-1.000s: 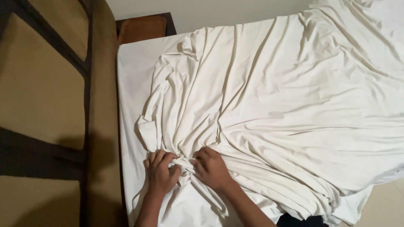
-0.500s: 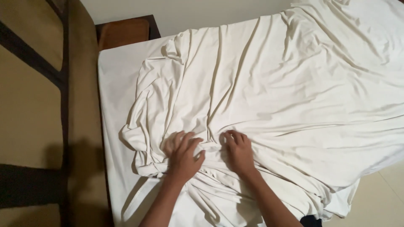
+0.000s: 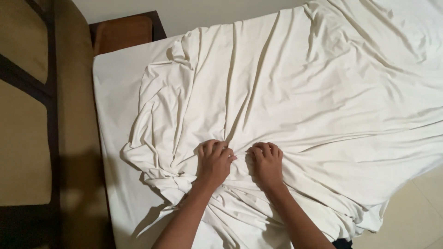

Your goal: The person uses both hands to smooth out a white bed sheet on a bed. They repeatedly grab, pull, and flatten the fabric to remove wrinkles and bunches, working across the surface of the mattress.

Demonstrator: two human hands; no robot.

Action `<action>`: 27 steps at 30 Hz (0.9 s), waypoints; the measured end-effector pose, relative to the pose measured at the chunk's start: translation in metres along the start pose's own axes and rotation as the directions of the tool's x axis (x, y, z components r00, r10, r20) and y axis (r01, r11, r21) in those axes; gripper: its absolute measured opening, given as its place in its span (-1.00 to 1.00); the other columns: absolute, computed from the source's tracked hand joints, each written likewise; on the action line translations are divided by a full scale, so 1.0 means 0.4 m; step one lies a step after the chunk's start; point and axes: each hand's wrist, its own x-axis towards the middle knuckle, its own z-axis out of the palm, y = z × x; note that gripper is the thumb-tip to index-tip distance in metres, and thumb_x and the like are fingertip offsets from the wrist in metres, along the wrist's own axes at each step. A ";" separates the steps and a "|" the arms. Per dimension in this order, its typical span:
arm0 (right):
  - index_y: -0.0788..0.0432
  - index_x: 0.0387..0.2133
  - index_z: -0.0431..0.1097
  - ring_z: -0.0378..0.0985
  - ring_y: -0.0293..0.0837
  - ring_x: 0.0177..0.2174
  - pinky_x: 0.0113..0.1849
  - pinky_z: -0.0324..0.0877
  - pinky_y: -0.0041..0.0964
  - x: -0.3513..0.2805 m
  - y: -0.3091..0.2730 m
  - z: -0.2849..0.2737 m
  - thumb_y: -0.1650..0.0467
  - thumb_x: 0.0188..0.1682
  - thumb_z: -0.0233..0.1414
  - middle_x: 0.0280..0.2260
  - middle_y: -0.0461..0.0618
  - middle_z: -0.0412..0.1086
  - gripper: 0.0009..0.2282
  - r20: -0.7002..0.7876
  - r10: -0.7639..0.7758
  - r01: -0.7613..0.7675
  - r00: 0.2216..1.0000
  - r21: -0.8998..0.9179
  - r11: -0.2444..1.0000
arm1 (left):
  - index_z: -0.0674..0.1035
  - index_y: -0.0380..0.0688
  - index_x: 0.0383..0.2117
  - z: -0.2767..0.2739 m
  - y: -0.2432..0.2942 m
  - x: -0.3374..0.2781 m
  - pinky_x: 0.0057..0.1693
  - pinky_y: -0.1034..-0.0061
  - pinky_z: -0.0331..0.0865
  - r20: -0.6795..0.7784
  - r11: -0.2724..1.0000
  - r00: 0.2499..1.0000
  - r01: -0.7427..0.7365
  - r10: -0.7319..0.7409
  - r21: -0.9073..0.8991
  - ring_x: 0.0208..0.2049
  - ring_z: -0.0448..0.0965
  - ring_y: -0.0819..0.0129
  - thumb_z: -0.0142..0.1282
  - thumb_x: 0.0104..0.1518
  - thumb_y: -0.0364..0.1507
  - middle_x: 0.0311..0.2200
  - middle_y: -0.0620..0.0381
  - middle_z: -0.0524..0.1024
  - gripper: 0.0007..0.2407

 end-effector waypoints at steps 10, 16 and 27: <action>0.20 -0.28 0.39 0.37 0.12 -0.05 -0.02 0.21 0.01 -0.043 -0.004 -0.006 0.50 -0.19 0.15 -0.14 0.04 0.39 -0.80 0.047 -0.051 0.044 0.998 0.143 0.989 | 0.55 -0.07 -0.40 -0.044 0.012 -0.044 0.16 0.06 0.12 0.063 0.999 0.998 -0.008 0.010 -0.041 0.01 0.37 0.13 0.21 0.13 -0.39 -0.22 0.16 0.48 -0.91; 0.20 -0.32 0.39 0.38 0.09 -0.11 -0.07 0.23 0.00 -0.062 -0.023 -0.016 0.53 -0.32 0.15 -0.17 0.03 0.39 -0.75 0.126 -0.033 0.004 0.992 0.227 0.974 | 0.56 -0.07 -0.40 -0.043 0.017 -0.089 0.16 0.06 0.12 0.111 0.992 0.992 0.079 -0.068 -0.094 0.03 0.37 0.11 0.22 0.11 -0.39 -0.22 0.15 0.48 -0.91; 0.22 -0.21 0.45 0.39 0.18 -0.09 -0.04 0.25 0.03 -0.077 0.014 -0.052 0.50 -0.18 0.14 -0.13 0.13 0.41 -0.77 0.026 0.099 -0.102 0.995 0.229 0.968 | 0.61 -0.03 -0.25 -0.051 0.041 -0.066 0.14 0.00 0.17 0.029 0.993 0.996 0.090 -0.089 -0.072 0.10 0.32 -0.03 0.27 0.00 -0.39 -0.01 0.01 0.41 -0.81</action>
